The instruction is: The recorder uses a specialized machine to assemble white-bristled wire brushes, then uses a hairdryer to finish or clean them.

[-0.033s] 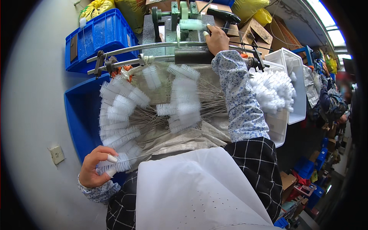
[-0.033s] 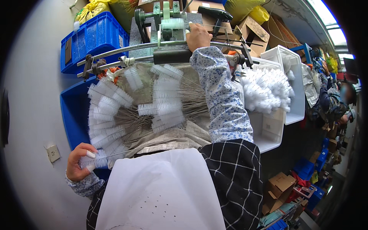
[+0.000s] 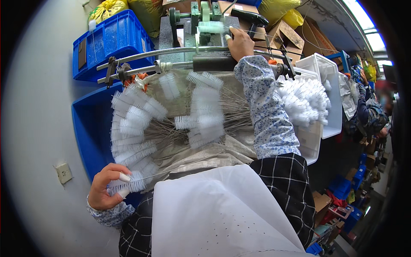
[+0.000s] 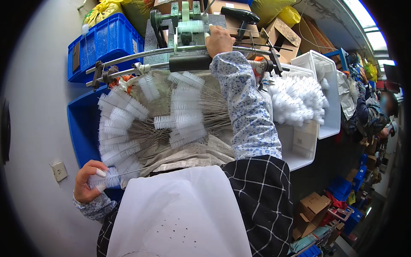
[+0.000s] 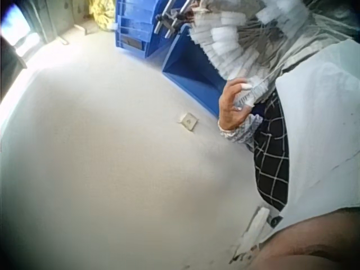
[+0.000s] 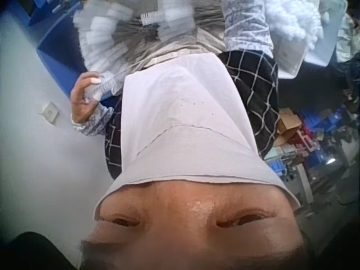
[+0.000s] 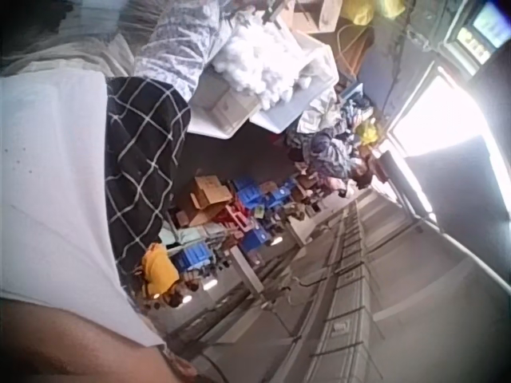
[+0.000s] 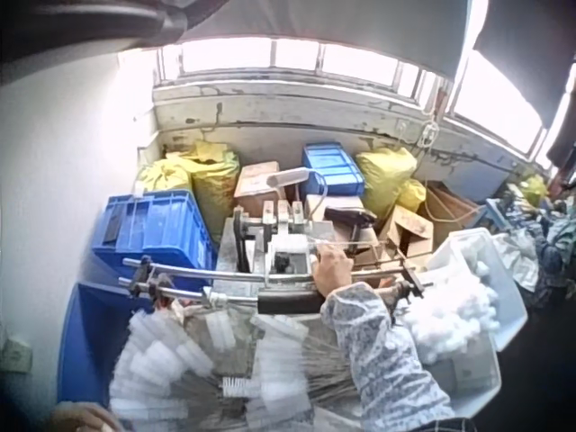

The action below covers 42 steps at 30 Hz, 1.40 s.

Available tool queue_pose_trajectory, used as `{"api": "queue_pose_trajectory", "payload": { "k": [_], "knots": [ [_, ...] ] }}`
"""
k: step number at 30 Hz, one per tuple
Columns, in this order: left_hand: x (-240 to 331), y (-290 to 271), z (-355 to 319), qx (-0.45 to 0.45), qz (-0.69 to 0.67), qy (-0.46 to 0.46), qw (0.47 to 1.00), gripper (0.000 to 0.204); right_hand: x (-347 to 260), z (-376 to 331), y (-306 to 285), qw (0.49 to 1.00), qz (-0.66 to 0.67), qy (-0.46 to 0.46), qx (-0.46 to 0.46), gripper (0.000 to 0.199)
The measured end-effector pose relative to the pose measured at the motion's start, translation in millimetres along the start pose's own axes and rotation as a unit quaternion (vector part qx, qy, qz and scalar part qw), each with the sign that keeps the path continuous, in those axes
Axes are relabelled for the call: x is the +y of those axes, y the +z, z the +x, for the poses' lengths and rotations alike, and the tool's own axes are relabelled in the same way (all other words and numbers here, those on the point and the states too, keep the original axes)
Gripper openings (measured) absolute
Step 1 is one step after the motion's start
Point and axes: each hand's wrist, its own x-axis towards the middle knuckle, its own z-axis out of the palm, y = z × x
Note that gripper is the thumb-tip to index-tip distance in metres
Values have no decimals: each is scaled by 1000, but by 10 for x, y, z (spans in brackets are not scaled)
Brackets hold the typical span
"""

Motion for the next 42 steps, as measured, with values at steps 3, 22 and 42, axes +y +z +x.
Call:
{"api": "queue_pose_trajectory", "payload": {
  "k": [3, 22, 42],
  "knots": [
    [26, 0, 26, -1, 9, -11, 1000, 34, -209, 7, 72, 1000, 3, -8, -10, 29],
    [-51, 74, 353, 36, -31, 0, 999, 26, 707, 264, -84, 996, 35, -26, -72, 27],
    [-156, 593, 1065, -105, -114, 13, 988, 27, 1132, 510, -502, 983, -27, -122, -132, 24]
  ]
}}
